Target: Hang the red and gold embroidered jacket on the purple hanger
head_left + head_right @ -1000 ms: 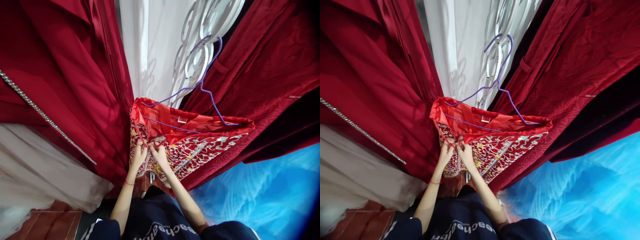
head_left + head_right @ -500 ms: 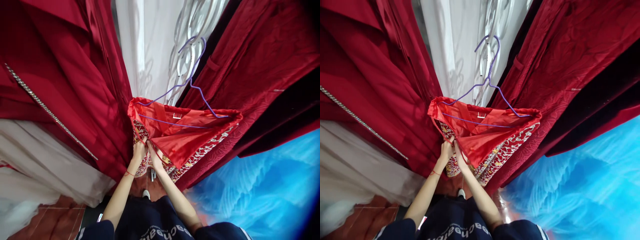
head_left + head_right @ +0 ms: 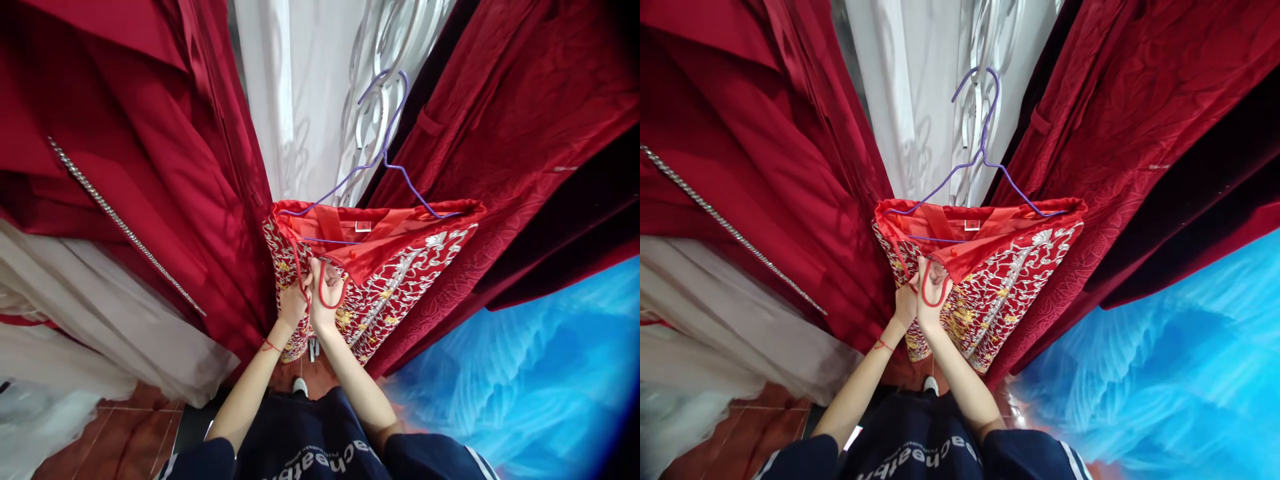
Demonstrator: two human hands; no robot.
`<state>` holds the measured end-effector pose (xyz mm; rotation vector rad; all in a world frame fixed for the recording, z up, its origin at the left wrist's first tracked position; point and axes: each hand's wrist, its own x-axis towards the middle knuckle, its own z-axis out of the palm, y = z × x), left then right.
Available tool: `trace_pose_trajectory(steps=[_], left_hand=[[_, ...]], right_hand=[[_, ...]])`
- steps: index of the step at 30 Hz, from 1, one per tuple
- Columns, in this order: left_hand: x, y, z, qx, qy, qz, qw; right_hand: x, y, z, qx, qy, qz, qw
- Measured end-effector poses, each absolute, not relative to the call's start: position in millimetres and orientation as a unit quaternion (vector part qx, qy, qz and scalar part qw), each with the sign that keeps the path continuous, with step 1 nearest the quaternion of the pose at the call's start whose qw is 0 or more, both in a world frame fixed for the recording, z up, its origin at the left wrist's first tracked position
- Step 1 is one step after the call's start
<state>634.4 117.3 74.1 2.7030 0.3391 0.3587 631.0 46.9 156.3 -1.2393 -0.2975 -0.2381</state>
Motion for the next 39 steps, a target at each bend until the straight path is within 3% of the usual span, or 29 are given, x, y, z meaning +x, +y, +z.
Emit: trace_pose_trajectory(steps=[4, 15, 21, 26, 28, 33, 39], left_hand=[[633.5, 118.2, 76.1, 0.966, 0.125, 0.122, 0.19], [631.1, 129.2, 68.8, 0.961, 0.156, 0.142, 0.179], [627.8, 156.8, 86.4, 0.956, 0.127, 0.113, 0.237], [608.9, 170.8, 120.8, 0.889, 0.01, 0.149, 0.433], [604.2, 166.0, 136.0, 0.845, 0.009, 0.226, 0.484], [615.8, 149.1, 170.0, 0.766, 0.013, 0.383, 0.515], [649.3, 140.3, 195.4, 0.749, -0.023, 0.409, 0.521]], right_hand=[[629.0, 50.5, 164.8, -0.509, -0.111, -0.11, 0.846], [638.0, 57.6, 203.5, -0.483, -0.114, -0.124, 0.859], [654.1, 28.8, 204.3, -0.601, -0.199, -0.095, 0.768], [660.0, -10.8, 184.9, -0.686, -0.167, -0.333, 0.625], [663.2, -14.5, 178.0, -0.707, -0.195, -0.345, 0.585], [680.4, 12.3, 170.5, -0.743, -0.262, -0.224, 0.574], [691.3, 28.4, 174.8, -0.722, -0.26, -0.235, 0.597]])
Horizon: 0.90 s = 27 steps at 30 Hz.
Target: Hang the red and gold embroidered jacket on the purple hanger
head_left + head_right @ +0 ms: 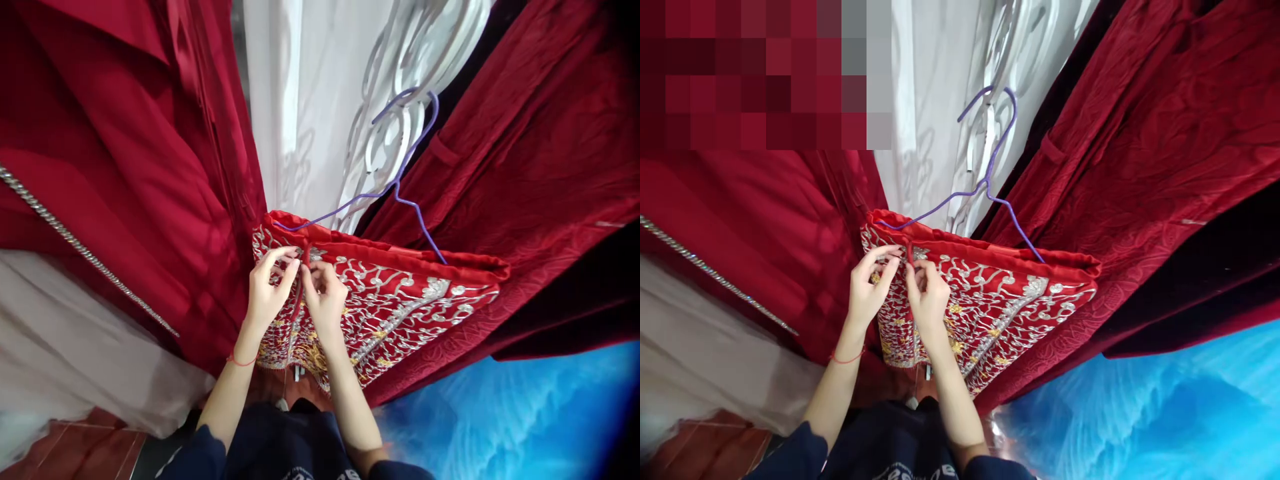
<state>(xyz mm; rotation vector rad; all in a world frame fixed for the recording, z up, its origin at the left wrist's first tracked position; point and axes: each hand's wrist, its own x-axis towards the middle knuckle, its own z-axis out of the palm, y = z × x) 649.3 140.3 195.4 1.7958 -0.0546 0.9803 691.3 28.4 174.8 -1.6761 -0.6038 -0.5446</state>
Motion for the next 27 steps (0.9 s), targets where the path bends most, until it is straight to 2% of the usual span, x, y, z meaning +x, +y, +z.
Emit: trace_pose_trajectory(steps=[6, 10, 14, 18, 23, 27], left_hand=[[667.1, 128.1, 199.5, 0.718, -0.017, 0.417, 0.557], [664.8, 124.6, 203.6, 0.688, 0.005, 0.348, 0.637], [661.4, 124.2, 206.1, 0.638, 0.01, 0.298, 0.71], [661.0, 126.4, 203.9, 0.631, 0.016, 0.297, 0.717], [656.3, 131.2, 187.6, 0.626, 0.048, 0.344, 0.698], [652.0, 134.4, 171.2, 0.594, 0.053, 0.349, 0.723]], right_hand=[[678.2, 12.1, 174.5, -0.715, -0.351, -0.237, 0.555], [679.4, 17.6, 169.2, -0.679, -0.358, -0.193, 0.611], [677.0, 24.4, 159.8, -0.656, -0.335, -0.088, 0.67], [660.6, 10.5, 162.6, -0.677, -0.333, -0.03, 0.655], [642.7, -36.2, 211.8, -0.643, -0.453, 0.156, 0.597], [659.6, -39.5, 270.1, -0.575, -0.449, 0.114, 0.675]])
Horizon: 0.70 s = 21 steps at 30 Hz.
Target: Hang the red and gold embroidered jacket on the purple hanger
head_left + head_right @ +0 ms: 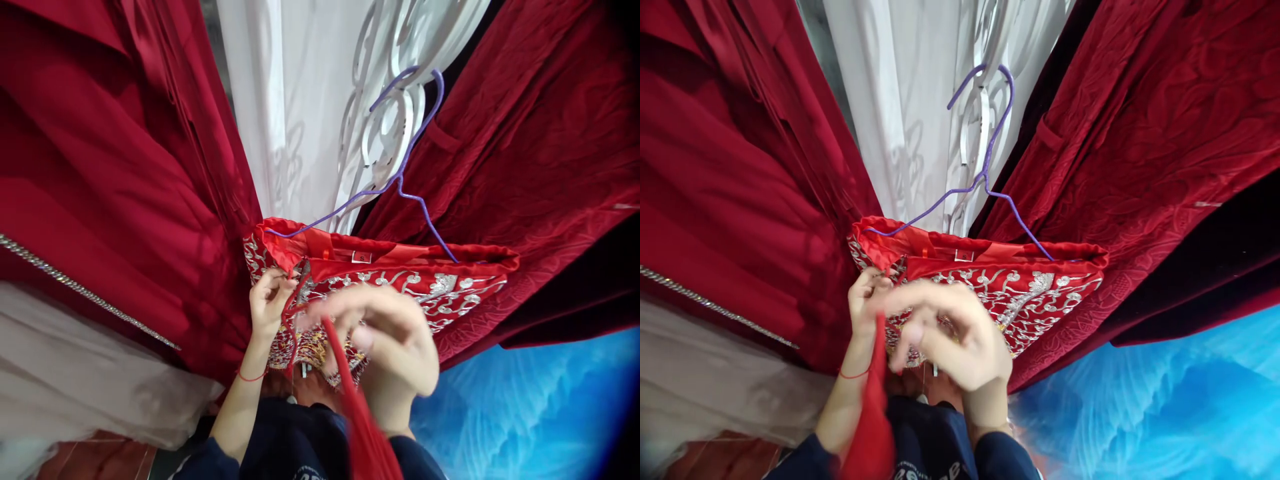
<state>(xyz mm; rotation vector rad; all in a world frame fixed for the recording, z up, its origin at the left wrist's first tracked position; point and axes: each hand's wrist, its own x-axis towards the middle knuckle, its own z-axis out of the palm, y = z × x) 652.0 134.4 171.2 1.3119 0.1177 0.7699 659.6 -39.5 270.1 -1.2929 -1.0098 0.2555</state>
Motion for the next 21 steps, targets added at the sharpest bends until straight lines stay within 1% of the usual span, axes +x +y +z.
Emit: trace_pose_trajectory(steps=[3, 6, 8, 10, 13, 15, 19, 21], left_hand=[[647.8, 136.0, 167.6, 0.604, 0.038, 0.336, 0.722], [643.3, 137.1, 169.8, 0.609, 0.033, 0.308, 0.73], [640.9, 137.5, 172.1, 0.614, 0.032, 0.28, 0.737], [639.1, 137.5, 174.3, 0.626, 0.032, 0.252, 0.737], [637.1, 136.6, 176.6, 0.632, 0.024, 0.221, 0.743], [635.4, 135.7, 176.4, 0.626, 0.016, 0.195, 0.755], [630.2, 134.3, 172.1, 0.605, 0.013, 0.136, 0.784], [627.7, 134.2, 170.0, 0.599, 0.013, 0.117, 0.792]], right_hand=[[680.1, -16.4, 294.8, -0.591, -0.391, 0.004, 0.705], [679.6, -5.4, 284.3, -0.627, -0.319, -0.091, 0.705], [667.5, -11.6, 261.6, -0.629, -0.313, -0.091, 0.706], [655.7, -20.3, 236.2, -0.634, -0.32, -0.053, 0.702], [654.6, -17.8, 208.1, -0.699, -0.299, 0.007, 0.65], [664.3, -2.8, 197.2, -0.72, -0.264, -0.003, 0.641], [680.5, 29.0, 183.5, -0.637, -0.204, -0.077, 0.74], [681.7, 32.8, 178.7, -0.608, -0.211, -0.092, 0.76]])
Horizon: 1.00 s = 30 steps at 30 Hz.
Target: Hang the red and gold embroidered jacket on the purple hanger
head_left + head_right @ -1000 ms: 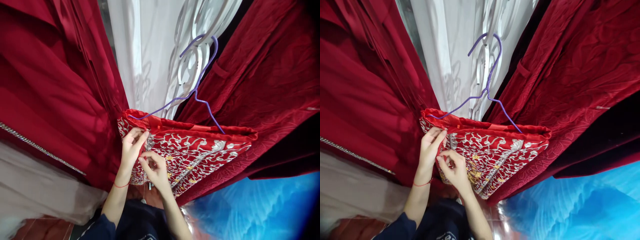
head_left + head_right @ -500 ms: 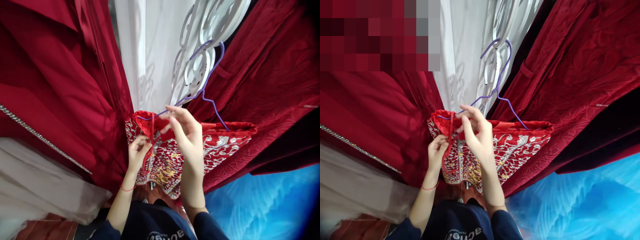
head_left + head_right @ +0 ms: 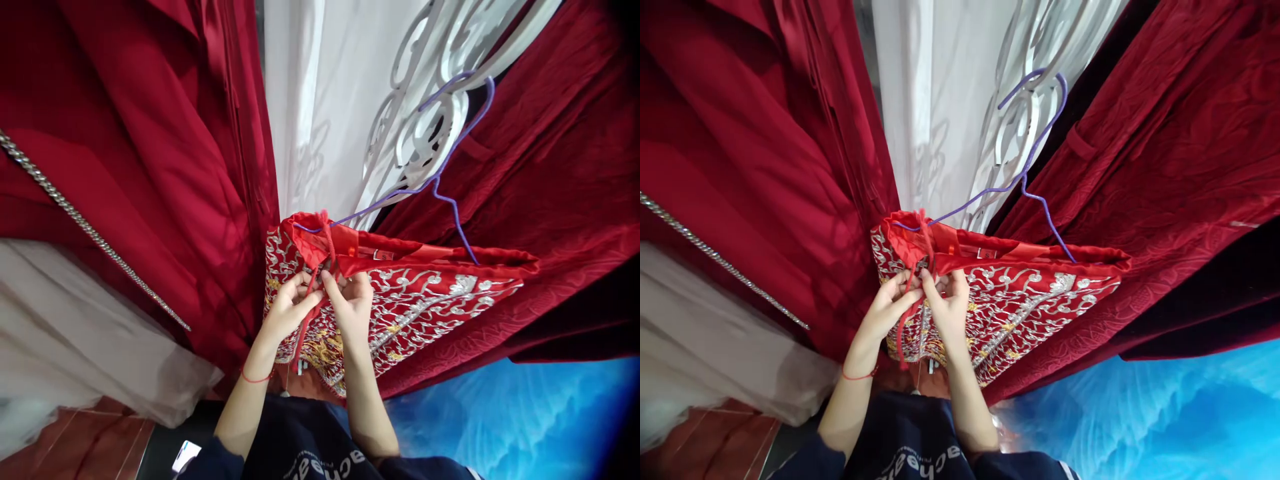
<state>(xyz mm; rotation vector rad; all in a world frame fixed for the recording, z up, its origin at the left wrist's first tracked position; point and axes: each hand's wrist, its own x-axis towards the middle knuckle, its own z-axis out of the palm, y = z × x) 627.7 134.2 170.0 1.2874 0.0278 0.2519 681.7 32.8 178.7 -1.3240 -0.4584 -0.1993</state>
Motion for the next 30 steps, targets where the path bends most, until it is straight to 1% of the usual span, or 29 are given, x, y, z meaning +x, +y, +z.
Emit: trace_pose_trajectory(steps=[2, 6, 7, 9, 12, 14, 17, 18, 19, 21, 24, 25, 27, 30], left_hand=[[626.0, 134.4, 169.0, 0.601, 0.009, 0.11, 0.792], [624.4, 135.5, 167.8, 0.611, -0.012, 0.12, 0.782], [623.8, 136.2, 166.9, 0.609, -0.016, 0.12, 0.784], [621.6, 138.5, 164.3, 0.603, -0.033, 0.088, 0.792], [617.3, 144.4, 159.6, 0.619, -0.075, -0.018, 0.781], [615.5, 148.9, 157.9, 0.639, -0.08, -0.053, 0.763], [615.7, 153.6, 160.1, 0.666, -0.06, -0.03, 0.743], [616.2, 154.2, 162.0, 0.678, -0.055, -0.012, 0.733], [616.8, 154.3, 164.2, 0.692, -0.053, 0.007, 0.72], [617.6, 153.1, 169.3, 0.718, -0.052, 0.041, 0.693], [618.0, 149.4, 176.8, 0.75, -0.068, 0.078, 0.653], [618.1, 148.0, 179.2, 0.76, -0.079, 0.093, 0.638], [618.7, 146.0, 183.9, 0.782, -0.104, 0.115, 0.604], [622.4, 146.5, 190.9, 0.808, -0.125, 0.141, 0.558]], right_hand=[[680.9, 28.0, 176.2, -0.618, -0.241, -0.107, 0.741], [681.6, 9.7, 177.9, -0.699, -0.322, -0.144, 0.622], [682.4, 5.4, 178.5, -0.713, -0.341, -0.135, 0.597], [684.2, -3.2, 178.3, -0.725, -0.36, -0.093, 0.58], [685.0, -19.4, 175.8, -0.763, -0.317, -0.028, 0.563], [683.4, -32.8, 175.4, -0.827, -0.255, 0.0, 0.5], [678.6, -50.5, 180.1, -0.911, -0.213, 0.057, 0.349], [677.2, -53.9, 182.9, -0.919, -0.221, 0.071, 0.319], [676.1, -55.4, 186.0, -0.917, -0.239, 0.072, 0.312], [675.6, -52.8, 191.3, -0.883, -0.291, 0.022, 0.368], [677.8, -38.5, 192.5, -0.776, -0.383, -0.076, 0.495], [678.7, -32.9, 190.8, -0.742, -0.406, -0.08, 0.527], [679.9, -23.0, 186.1, -0.701, -0.416, -0.045, 0.577], [680.9, -16.0, 183.4, -0.699, -0.356, 0.018, 0.62]])
